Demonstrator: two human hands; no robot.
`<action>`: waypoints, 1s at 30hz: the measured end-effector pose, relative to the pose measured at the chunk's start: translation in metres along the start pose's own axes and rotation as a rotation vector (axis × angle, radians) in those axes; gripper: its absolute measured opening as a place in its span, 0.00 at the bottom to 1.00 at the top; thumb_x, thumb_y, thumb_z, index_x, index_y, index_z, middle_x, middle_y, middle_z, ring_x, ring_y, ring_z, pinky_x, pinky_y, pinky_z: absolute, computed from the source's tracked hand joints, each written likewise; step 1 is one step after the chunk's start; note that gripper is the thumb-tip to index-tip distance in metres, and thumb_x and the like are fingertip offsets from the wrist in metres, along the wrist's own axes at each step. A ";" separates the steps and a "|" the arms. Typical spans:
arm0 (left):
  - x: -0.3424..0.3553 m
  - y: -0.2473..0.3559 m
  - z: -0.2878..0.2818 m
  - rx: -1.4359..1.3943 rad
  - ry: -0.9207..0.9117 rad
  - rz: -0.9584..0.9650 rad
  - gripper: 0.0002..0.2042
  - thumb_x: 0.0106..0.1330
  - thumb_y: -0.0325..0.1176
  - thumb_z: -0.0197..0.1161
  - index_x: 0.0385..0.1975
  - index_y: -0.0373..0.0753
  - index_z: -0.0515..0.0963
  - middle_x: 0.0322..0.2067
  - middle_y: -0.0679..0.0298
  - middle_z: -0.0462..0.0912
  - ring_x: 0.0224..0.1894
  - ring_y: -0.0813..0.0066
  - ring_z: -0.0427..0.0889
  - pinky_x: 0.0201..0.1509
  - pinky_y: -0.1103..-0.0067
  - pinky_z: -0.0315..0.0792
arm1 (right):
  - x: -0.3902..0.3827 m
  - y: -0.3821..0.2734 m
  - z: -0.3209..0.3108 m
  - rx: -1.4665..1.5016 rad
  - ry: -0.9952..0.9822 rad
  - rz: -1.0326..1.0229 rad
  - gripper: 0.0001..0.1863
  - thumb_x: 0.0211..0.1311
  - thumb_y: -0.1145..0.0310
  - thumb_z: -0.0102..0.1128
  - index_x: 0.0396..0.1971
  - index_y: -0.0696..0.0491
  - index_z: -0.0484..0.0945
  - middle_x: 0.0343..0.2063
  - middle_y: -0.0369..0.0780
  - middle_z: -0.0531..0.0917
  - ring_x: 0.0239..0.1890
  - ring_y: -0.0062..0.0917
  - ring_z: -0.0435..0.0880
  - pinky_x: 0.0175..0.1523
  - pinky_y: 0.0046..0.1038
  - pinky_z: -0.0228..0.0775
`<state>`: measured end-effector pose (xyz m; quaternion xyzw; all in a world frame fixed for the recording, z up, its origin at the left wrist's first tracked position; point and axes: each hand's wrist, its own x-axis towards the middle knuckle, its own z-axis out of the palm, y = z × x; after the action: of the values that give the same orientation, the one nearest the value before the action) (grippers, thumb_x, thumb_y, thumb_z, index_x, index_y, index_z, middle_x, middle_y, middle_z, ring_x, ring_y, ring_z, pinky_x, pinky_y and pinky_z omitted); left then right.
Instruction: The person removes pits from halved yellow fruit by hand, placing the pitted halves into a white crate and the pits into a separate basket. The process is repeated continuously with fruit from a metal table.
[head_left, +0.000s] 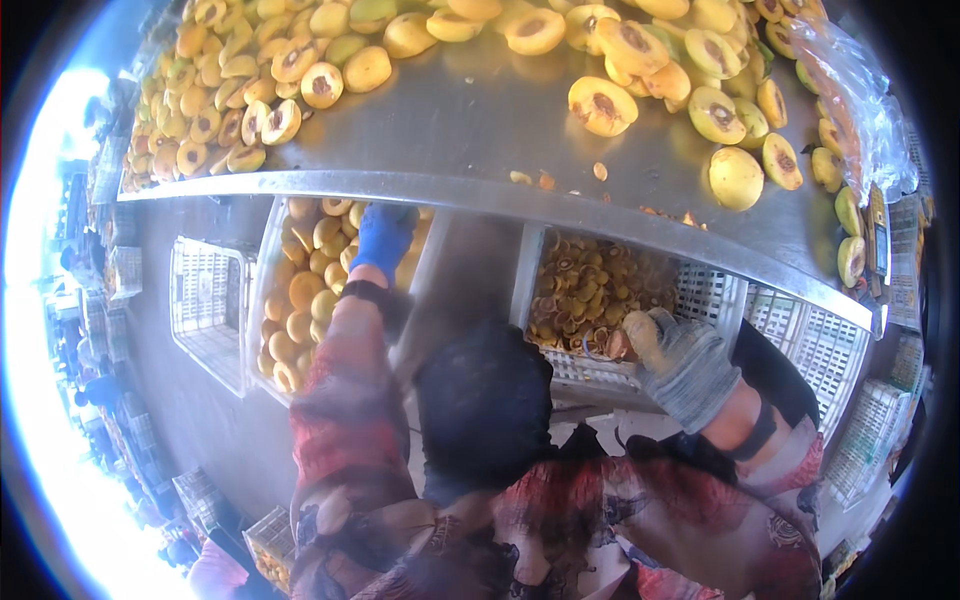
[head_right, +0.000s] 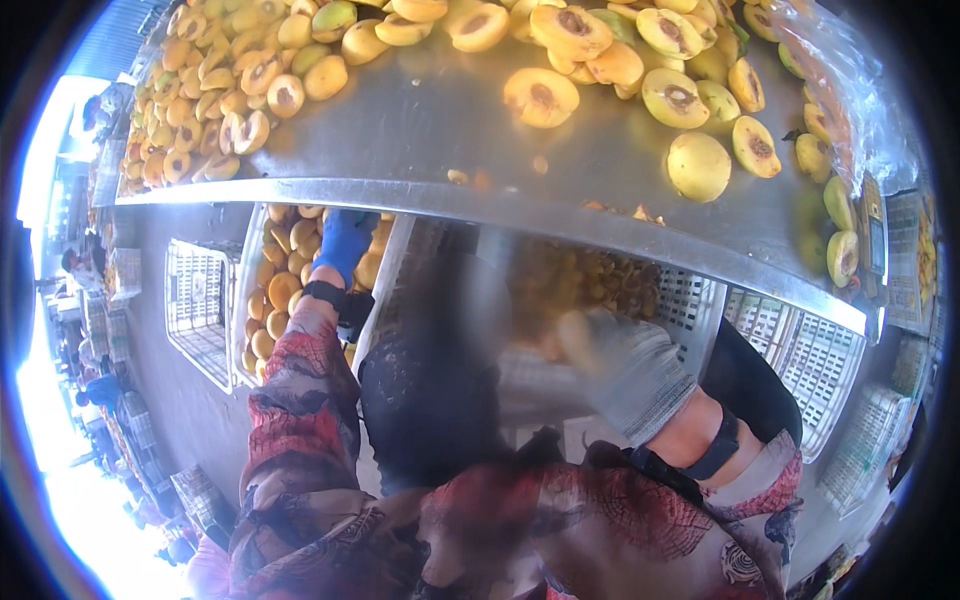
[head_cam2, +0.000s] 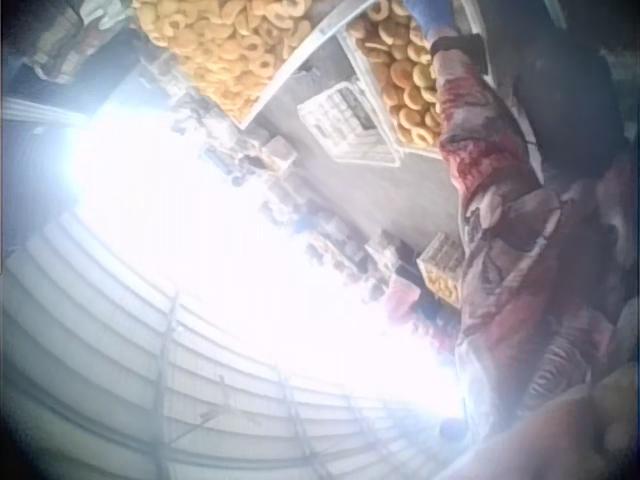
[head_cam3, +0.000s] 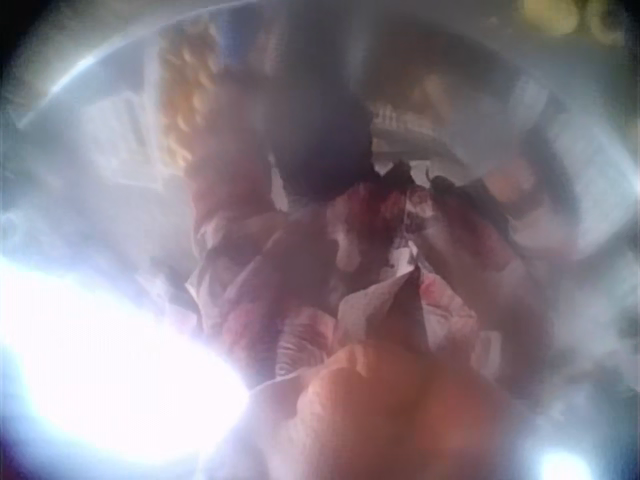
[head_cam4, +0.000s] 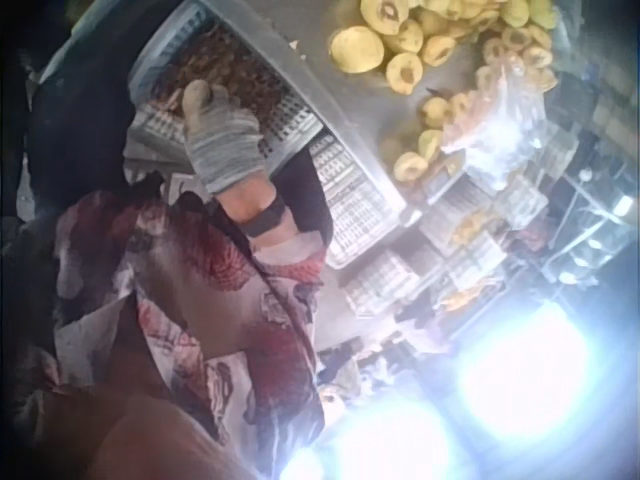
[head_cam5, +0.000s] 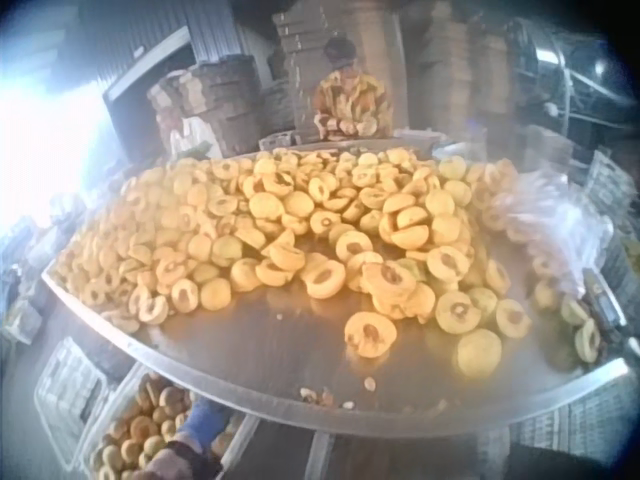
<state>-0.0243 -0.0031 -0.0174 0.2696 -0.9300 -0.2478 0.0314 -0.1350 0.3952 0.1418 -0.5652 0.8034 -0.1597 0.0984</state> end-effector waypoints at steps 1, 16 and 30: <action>0.002 0.003 0.003 -0.036 0.044 0.018 0.12 0.55 0.33 0.59 0.39 0.38 0.78 0.39 0.52 0.80 0.46 0.52 0.75 0.48 0.66 0.69 | 0.000 0.000 0.000 0.028 -0.021 0.002 0.05 0.56 0.69 0.51 0.33 0.48 0.68 0.24 0.39 0.75 0.25 0.31 0.79 0.25 0.34 0.68; 0.011 0.008 0.042 1.118 -0.252 0.327 0.19 0.64 0.35 0.50 0.54 0.40 0.71 0.56 0.56 0.72 0.59 0.59 0.69 0.64 0.68 0.60 | 0.018 -0.009 -0.014 0.429 -0.028 -0.024 0.21 0.42 0.80 0.60 0.40 0.53 0.69 0.24 0.42 0.76 0.26 0.37 0.78 0.28 0.33 0.70; -0.100 0.054 -0.095 -0.367 0.467 -0.098 0.15 0.60 0.28 0.61 0.47 0.35 0.76 0.37 0.59 0.80 0.37 0.73 0.79 0.42 0.79 0.73 | -0.001 -0.007 -0.021 0.411 0.094 -0.018 0.18 0.53 0.66 0.63 0.44 0.52 0.71 0.30 0.43 0.79 0.26 0.39 0.79 0.30 0.35 0.72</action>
<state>0.0534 0.0456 0.0990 0.3539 -0.8232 -0.3442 0.2803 -0.1355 0.3966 0.1638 -0.5322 0.7526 -0.3472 0.1725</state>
